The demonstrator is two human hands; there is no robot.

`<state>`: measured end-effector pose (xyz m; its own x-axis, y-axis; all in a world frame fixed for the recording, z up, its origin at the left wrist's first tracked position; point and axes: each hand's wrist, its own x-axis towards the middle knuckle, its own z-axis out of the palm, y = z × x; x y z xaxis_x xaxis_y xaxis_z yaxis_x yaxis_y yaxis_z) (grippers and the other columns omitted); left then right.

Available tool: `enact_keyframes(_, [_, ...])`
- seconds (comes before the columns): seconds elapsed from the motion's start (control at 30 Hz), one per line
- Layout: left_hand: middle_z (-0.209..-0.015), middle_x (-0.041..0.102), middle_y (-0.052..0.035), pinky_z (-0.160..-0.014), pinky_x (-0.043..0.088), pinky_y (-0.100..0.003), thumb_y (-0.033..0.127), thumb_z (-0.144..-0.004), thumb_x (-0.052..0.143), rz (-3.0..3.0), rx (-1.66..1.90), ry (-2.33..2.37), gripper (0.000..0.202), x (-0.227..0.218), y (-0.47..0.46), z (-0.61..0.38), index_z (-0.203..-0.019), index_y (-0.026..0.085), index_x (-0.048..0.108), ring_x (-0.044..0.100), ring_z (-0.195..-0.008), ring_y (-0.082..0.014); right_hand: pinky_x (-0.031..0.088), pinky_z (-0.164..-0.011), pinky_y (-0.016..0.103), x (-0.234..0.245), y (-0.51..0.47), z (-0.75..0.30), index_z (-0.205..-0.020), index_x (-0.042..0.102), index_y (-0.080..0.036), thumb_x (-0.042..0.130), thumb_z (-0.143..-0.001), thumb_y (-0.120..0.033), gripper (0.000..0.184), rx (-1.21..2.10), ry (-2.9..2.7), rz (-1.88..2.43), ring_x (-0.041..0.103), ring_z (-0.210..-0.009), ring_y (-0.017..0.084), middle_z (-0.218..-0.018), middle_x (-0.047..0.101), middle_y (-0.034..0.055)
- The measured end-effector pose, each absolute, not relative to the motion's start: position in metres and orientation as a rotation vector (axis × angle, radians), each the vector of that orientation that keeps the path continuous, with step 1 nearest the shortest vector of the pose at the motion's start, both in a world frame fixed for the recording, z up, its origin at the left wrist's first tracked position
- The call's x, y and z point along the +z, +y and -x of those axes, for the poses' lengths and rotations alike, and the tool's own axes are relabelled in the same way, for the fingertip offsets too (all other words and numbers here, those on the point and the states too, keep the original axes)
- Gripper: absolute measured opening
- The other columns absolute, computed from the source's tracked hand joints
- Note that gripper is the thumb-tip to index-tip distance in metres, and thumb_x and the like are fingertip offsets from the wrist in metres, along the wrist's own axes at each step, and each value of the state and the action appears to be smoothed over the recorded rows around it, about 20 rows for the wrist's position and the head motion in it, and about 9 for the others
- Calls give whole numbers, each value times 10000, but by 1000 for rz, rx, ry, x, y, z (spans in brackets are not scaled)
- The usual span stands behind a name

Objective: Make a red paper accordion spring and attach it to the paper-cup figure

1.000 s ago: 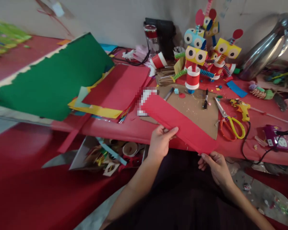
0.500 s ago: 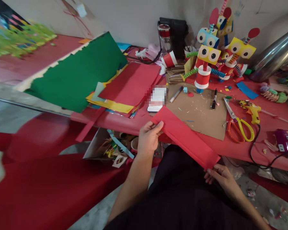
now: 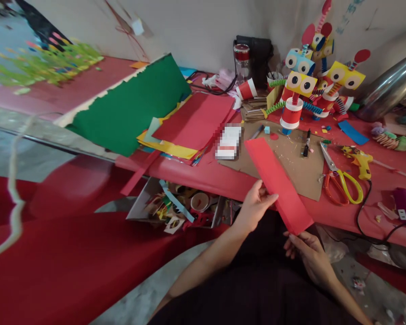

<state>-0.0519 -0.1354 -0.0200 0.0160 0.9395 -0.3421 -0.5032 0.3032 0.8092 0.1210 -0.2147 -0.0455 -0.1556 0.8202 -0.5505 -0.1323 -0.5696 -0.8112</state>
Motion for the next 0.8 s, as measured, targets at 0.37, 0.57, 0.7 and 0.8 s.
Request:
enact_keyframes(0.37, [-869,758,-51,-808,555,-309,327,-673,807,-576,1314,1156,428,-24,-150,72,-1044,171,659,712,-806,-187,558,-638,313,-15,-171,-169,-860,759,-215,552,-892,-453,317,790,-1704,1555,690,-683,200,-779,750,69])
enact_keyframes(0.57, [-889,767,-68,-790,588,-340,338,-614,849,-523,1312,1142,521,-26,-142,78,-1072,176,659,726,-836,-224,499,-849,515,-14,-107,-235,-1143,687,-136,447,-923,-411,426,-260,-1997,1763,656,-934,329,-994,688,194])
enact_keyframes(0.7, [-836,760,-45,-786,585,-331,336,-627,839,-531,1338,1143,505,-29,-140,79,-1072,184,654,727,-814,-210,522,-813,488,-32,-98,-238,-1126,677,-124,460,-903,-336,376,-279,-2120,1747,660,-891,311,-983,688,179])
enact_keyframes(0.8, [-792,751,-30,-771,580,-319,315,-620,840,-519,1351,1155,470,-29,-139,82,-1032,188,652,726,-794,-202,517,-830,500,-37,-100,-236,-1108,680,-132,471,-898,-308,345,-266,-2119,1755,653,-917,311,-998,688,174])
